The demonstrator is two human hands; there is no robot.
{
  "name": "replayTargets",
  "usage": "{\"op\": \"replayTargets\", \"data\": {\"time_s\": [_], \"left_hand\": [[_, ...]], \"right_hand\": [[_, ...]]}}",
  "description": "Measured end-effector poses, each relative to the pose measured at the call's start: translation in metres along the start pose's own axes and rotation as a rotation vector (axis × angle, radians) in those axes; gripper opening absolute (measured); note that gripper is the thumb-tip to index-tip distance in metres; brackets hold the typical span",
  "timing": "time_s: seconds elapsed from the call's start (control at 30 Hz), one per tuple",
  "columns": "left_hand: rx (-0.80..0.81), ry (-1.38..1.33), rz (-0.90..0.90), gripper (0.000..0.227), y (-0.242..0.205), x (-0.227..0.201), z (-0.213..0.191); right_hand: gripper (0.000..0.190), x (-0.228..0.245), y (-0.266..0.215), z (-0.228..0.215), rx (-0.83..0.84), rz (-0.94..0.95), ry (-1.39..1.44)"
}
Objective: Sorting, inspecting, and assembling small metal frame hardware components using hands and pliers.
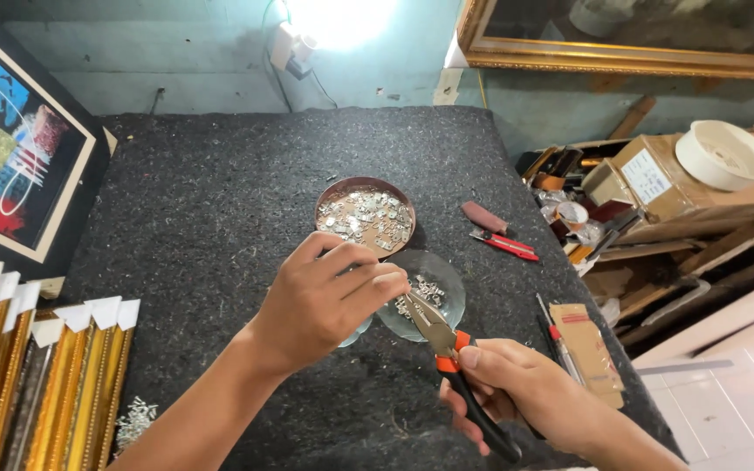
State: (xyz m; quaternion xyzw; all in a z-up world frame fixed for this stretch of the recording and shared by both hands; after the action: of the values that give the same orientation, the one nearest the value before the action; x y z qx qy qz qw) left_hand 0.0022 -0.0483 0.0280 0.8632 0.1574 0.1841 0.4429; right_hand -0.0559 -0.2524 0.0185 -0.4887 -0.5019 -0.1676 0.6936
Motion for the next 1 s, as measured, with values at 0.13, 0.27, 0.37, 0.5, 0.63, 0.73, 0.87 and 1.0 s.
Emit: {"op": "replayTargets", "data": {"time_s": [0.13,0.27,0.37,0.5,0.63,0.73,0.87,1.0], "left_hand": [[0.047,-0.005,-0.006,0.006,0.009,-0.007,0.017],[0.085,0.01,-0.059,0.008,0.018,-0.015,0.037],[0.098,-0.058,-0.239,0.012,0.011,-0.018,0.064],[0.019,-0.455,-1.25,0.007,0.012,-0.037,0.092],[-0.443,-0.915,-1.869,0.009,0.014,-0.062,0.114],[-0.447,-1.002,-2.107,0.006,0.02,-0.079,0.119],[-0.453,-0.972,-2.205,0.014,0.025,-0.098,0.121],[-0.444,-0.917,-2.196,0.014,0.029,-0.108,0.119]], "right_hand": [[0.043,-0.011,-0.002,-0.03,0.04,-0.054,-0.107],[0.044,-0.006,-0.007,-0.056,0.067,0.01,-0.113],[0.038,-0.013,-0.005,-0.084,0.134,0.095,-0.097],[0.029,-0.018,0.01,-0.115,0.112,0.179,-0.265],[0.027,-0.062,0.06,-0.173,-0.063,0.092,-0.509],[0.021,-0.074,0.099,-0.203,-0.252,0.093,-0.894],[0.025,-0.099,0.153,-0.226,-0.388,-0.018,-1.126],[0.057,-0.137,0.199,-0.226,-0.444,-0.006,-1.373]]}}
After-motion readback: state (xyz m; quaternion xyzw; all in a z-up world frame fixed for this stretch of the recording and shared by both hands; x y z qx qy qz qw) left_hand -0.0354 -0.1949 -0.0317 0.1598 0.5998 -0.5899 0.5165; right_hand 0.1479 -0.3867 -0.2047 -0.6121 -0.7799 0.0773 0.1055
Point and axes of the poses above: each hand's wrist, its own y-axis towards the middle knuckle, its own z-axis out of the palm, x = y × z, the point moved 1 cm from there along y, towards the middle knuckle, and after that the axes turned 4 degrees about -y, right-handed, at the moved point
